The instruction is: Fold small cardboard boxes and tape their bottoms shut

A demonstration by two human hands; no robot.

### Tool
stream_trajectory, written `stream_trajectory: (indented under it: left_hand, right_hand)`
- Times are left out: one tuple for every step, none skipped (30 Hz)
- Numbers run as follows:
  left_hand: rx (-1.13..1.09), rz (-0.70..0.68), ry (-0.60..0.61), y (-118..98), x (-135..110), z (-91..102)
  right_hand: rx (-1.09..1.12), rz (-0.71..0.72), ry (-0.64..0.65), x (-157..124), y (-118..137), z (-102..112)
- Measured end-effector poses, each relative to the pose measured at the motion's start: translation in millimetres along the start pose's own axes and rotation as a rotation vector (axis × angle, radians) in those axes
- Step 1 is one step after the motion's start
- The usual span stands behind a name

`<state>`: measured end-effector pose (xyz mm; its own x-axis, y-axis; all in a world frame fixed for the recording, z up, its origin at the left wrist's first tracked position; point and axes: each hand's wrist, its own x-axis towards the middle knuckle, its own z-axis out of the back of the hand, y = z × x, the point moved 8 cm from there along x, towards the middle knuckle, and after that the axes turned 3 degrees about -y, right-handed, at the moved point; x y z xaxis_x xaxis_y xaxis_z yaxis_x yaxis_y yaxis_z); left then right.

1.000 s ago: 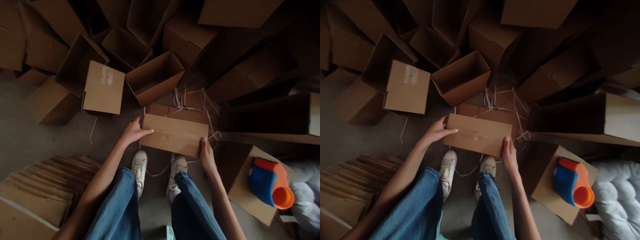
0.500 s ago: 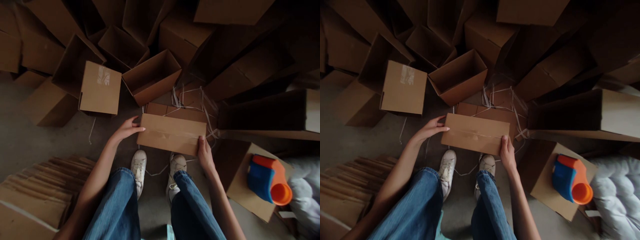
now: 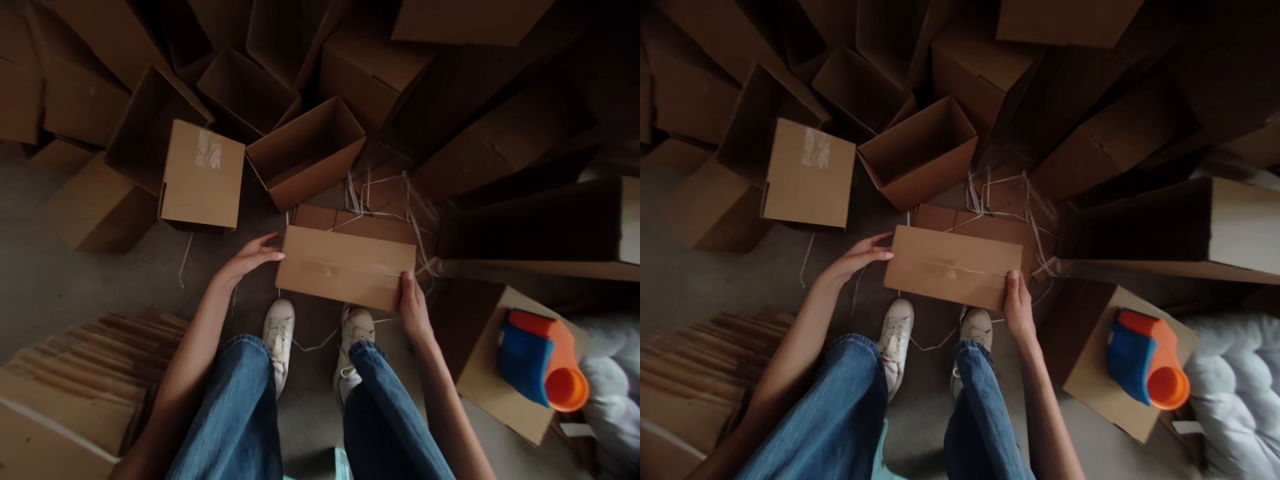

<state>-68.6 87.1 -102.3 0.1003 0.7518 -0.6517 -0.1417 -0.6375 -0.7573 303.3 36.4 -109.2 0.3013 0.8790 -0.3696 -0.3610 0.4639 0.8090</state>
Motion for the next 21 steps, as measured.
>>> stream_trajectory:
  left_hand:
    - [0.001,0.003,-0.003,0,0,0.3]
    - [0.004,0.008,-0.005,1,1,0.5]
    - [0.008,0.013,-0.006,1,2,0.7]
    - [0.011,0.015,-0.007,1,2,0.8]
    - [0.013,0.018,-0.006,1,2,0.7]
    - [0.013,0.021,-0.005,0,2,0.5]
    - [0.014,0.025,-0.005,0,2,0.2]
    - [0.013,0.029,-0.005,0,1,-0.2]
    - [0.012,0.031,-0.007,-1,0,-0.6]
    - [0.010,0.032,-0.011,-1,-1,-1.1]
    - [0.008,0.033,-0.017,-1,-2,-1.6]
    - [0.007,0.032,-0.024,0,-3,-2.3]
    - [0.008,0.031,-0.033,0,-4,-3.1]
    - [0.011,0.028,-0.048,1,-5,-3.5]
    - [0.015,0.021,-0.068,2,-6,-3.7]
    - [0.022,0.011,-0.090,2,-7,-4.0]
    - [0.029,-0.001,-0.116,2,-7,-3.9]
    - [0.035,-0.012,-0.140,3,-7,-3.8]
    - [0.040,-0.020,-0.161,3,-7,-3.9]
    - [0.042,-0.022,-0.175,4,-6,-4.1]
    - [0.036,-0.019,-0.186,5,-5,-4.2]
  right_hand:
    - [0.015,-0.006,0.003,1,0,0]
    - [0.034,-0.016,0.004,1,-1,1]
    - [0.053,-0.031,0.009,2,-1,1]
    - [0.075,-0.051,0.018,3,-2,2]
    - [0.099,-0.079,0.034,4,-4,2]
    - [0.121,-0.113,0.051,5,-6,3]
    - [0.142,-0.150,0.069,5,-8,3]
    - [0.160,-0.185,0.087,6,-11,3]
    - [0.175,-0.213,0.100,6,-13,4]
    - [0.184,-0.231,0.106,7,-14,5]
    - [0.188,-0.242,0.111,8,-16,6]
    - [0.190,-0.249,0.112,9,-17,6]
    - [0.191,-0.254,0.116,10,-19,6]
    - [0.194,-0.258,0.118,11,-20,7]
    - [0.199,-0.260,0.120,11,-22,6]
    - [0.203,-0.256,0.122,12,-23,6]
    - [0.204,-0.247,0.123,12,-23,6]
    - [0.202,-0.231,0.126,12,-22,6]
    - [0.197,-0.216,0.131,11,-21,6]
    - [0.189,-0.205,0.140,10,-19,6]
    - [0.184,-0.200,0.154,9,-18,5]
